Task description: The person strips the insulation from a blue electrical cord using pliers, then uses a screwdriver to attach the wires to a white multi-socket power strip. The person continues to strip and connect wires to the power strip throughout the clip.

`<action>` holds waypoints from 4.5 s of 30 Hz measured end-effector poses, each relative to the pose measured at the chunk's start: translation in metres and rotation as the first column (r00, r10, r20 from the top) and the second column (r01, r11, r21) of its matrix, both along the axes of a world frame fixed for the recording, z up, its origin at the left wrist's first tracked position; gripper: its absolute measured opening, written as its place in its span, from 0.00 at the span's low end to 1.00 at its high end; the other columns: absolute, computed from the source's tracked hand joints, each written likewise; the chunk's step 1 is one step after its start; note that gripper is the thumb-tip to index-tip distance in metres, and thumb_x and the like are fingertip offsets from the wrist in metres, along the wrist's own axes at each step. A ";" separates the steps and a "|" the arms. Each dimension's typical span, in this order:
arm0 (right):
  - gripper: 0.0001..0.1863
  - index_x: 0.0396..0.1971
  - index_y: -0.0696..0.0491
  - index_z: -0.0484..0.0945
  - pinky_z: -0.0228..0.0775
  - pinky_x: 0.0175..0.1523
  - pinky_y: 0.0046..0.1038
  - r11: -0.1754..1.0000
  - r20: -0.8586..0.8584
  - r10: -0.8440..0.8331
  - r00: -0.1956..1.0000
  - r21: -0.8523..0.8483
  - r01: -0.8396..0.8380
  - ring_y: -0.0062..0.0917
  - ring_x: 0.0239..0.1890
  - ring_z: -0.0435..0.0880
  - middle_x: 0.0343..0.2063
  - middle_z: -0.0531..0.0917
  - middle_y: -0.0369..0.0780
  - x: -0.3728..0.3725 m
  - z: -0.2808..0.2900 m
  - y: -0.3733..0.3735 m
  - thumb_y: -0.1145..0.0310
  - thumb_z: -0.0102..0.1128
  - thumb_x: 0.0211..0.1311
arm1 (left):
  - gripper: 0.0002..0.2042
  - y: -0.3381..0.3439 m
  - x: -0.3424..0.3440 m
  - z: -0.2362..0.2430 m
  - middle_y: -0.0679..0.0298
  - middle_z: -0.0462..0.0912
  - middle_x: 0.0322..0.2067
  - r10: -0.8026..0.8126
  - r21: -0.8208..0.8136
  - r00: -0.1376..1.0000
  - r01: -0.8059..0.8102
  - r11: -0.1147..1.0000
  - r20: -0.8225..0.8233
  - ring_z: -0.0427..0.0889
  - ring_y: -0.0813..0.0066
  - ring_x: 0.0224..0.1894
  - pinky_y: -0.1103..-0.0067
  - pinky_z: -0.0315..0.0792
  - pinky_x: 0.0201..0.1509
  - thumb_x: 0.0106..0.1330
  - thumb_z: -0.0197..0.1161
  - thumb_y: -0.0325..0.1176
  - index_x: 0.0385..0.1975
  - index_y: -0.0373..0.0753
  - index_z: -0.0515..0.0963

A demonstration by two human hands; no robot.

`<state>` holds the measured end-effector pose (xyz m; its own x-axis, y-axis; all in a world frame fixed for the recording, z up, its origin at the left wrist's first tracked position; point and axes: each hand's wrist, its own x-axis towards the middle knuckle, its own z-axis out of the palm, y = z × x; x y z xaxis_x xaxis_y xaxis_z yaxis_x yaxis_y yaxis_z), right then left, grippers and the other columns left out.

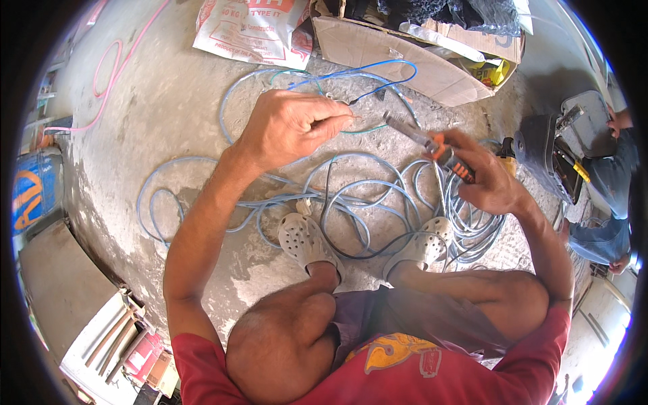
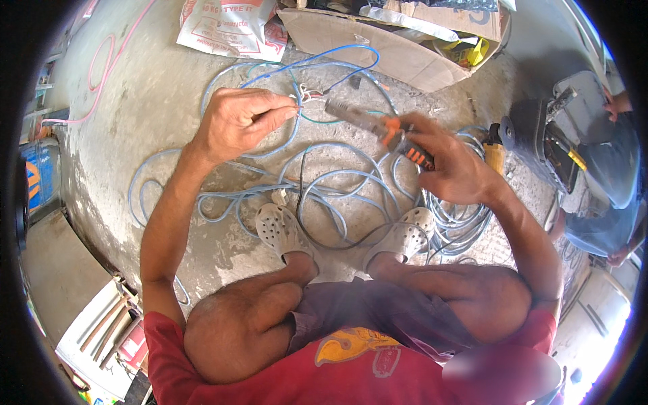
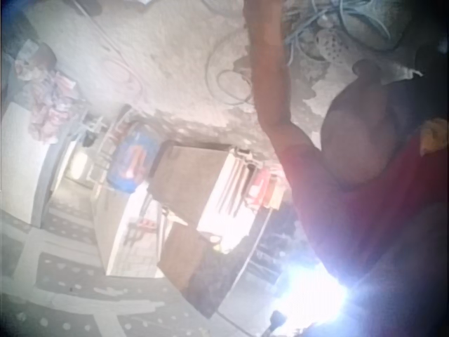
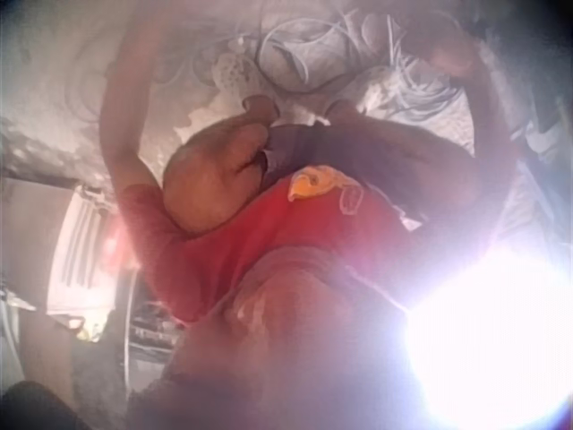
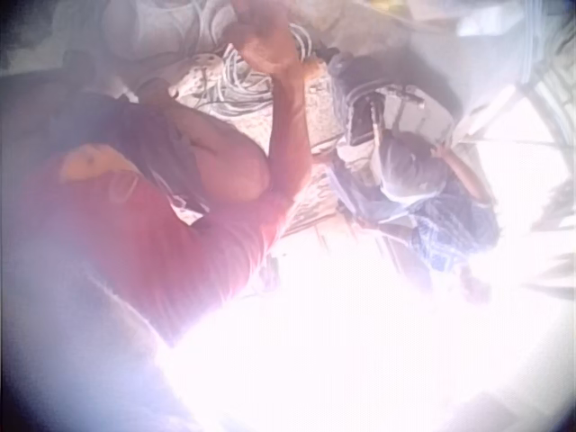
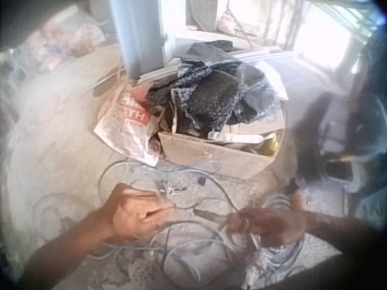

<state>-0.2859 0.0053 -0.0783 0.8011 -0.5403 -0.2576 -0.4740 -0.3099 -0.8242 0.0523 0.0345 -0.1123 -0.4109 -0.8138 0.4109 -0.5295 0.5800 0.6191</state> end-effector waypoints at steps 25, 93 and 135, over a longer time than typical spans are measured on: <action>0.14 0.35 0.54 0.84 0.71 0.48 0.36 0.443 -0.189 -0.026 0.982 -0.882 -0.158 0.32 0.45 0.76 0.49 0.76 0.36 0.023 0.016 -0.004 0.76 0.65 0.43 | 0.07 0.011 -0.011 0.020 0.55 0.87 0.27 -0.002 0.200 1.000 0.003 0.980 -0.006 0.85 0.72 0.25 0.79 0.77 0.28 0.59 0.71 0.28 0.34 0.32 0.85; 0.34 0.47 0.64 0.76 0.75 0.54 0.42 0.187 -0.063 -0.981 0.181 -0.518 0.835 0.49 0.47 0.83 0.45 0.83 0.55 -0.166 -0.239 -0.234 0.47 0.63 0.54 | 0.10 0.092 0.011 0.026 0.76 0.61 0.19 0.758 0.708 0.635 -0.604 0.365 0.151 0.55 0.91 0.20 0.86 0.47 0.22 0.73 0.55 0.37 0.29 0.41 0.70; 0.39 0.62 0.62 0.67 0.72 0.48 0.28 0.860 -0.120 -0.385 0.915 0.314 0.402 0.28 0.44 0.80 0.43 0.81 0.44 0.010 -0.094 -0.018 0.71 0.68 0.46 | 0.18 -0.116 -0.043 0.017 0.69 0.74 0.20 0.256 0.537 0.958 -0.150 0.830 -0.128 0.70 0.79 0.22 0.76 0.66 0.29 0.70 0.56 0.50 0.26 0.42 0.75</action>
